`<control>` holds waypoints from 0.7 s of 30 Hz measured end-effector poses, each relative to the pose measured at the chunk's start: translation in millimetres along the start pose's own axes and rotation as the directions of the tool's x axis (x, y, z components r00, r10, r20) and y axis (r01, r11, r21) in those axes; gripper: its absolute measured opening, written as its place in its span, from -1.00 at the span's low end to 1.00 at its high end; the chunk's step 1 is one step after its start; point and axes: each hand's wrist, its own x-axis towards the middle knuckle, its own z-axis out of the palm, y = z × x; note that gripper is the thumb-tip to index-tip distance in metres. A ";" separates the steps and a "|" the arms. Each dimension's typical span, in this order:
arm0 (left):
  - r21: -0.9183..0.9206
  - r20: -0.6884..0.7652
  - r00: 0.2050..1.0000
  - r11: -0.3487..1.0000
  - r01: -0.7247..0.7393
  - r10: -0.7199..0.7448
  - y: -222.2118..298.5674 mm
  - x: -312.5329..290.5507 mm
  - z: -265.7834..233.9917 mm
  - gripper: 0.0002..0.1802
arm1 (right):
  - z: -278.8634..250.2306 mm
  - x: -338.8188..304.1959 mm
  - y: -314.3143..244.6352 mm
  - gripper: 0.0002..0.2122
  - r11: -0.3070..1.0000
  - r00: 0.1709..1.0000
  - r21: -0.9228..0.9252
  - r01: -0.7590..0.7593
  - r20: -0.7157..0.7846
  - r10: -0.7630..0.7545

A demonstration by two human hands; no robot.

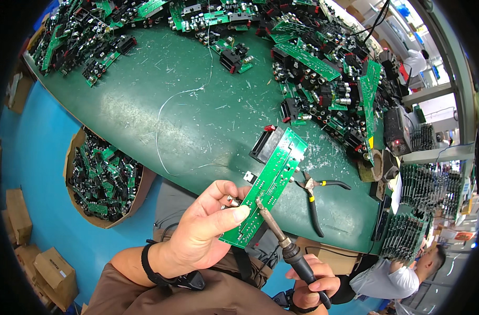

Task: Soldering and trimming components on printed circuit boards at an assembly line.

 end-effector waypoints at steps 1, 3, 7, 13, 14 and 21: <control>0.000 0.000 1.000 1.000 0.000 0.000 0.0 0.0 -0.2 -0.75 | -0.2 -0.2 -0.1 -0.77 1.000 1.000 0.003 0.000 -0.001 0.000; 0.001 0.003 1.000 1.000 0.000 0.000 -0.3 -0.1 -0.6 -0.74 | -1.4 -1.4 0.5 -0.77 1.000 1.000 -0.004 0.003 0.006 -0.003; 0.016 -0.002 1.000 1.000 -0.006 0.006 -1.0 -0.3 -0.6 -0.74 | -0.4 -0.6 0.7 -0.78 1.000 1.000 -0.024 0.018 0.002 -0.018; 0.011 0.001 1.000 1.000 -0.008 0.008 -1.4 -1.3 -1.2 -0.74 | -0.6 -0.9 1.6 -0.77 1.000 1.000 -0.020 0.018 0.008 -0.018; 0.012 0.000 1.000 1.000 -0.004 0.004 -0.8 -1.7 -0.6 -0.74 | -0.5 -1.9 1.0 -0.77 1.000 1.000 -0.021 0.018 0.008 -0.018; 0.018 -0.013 1.000 1.000 -0.002 0.002 -2.3 -0.5 0.5 -0.74 | 1.4 0.9 1.4 -0.77 1.000 1.000 -0.029 0.011 -0.023 -0.012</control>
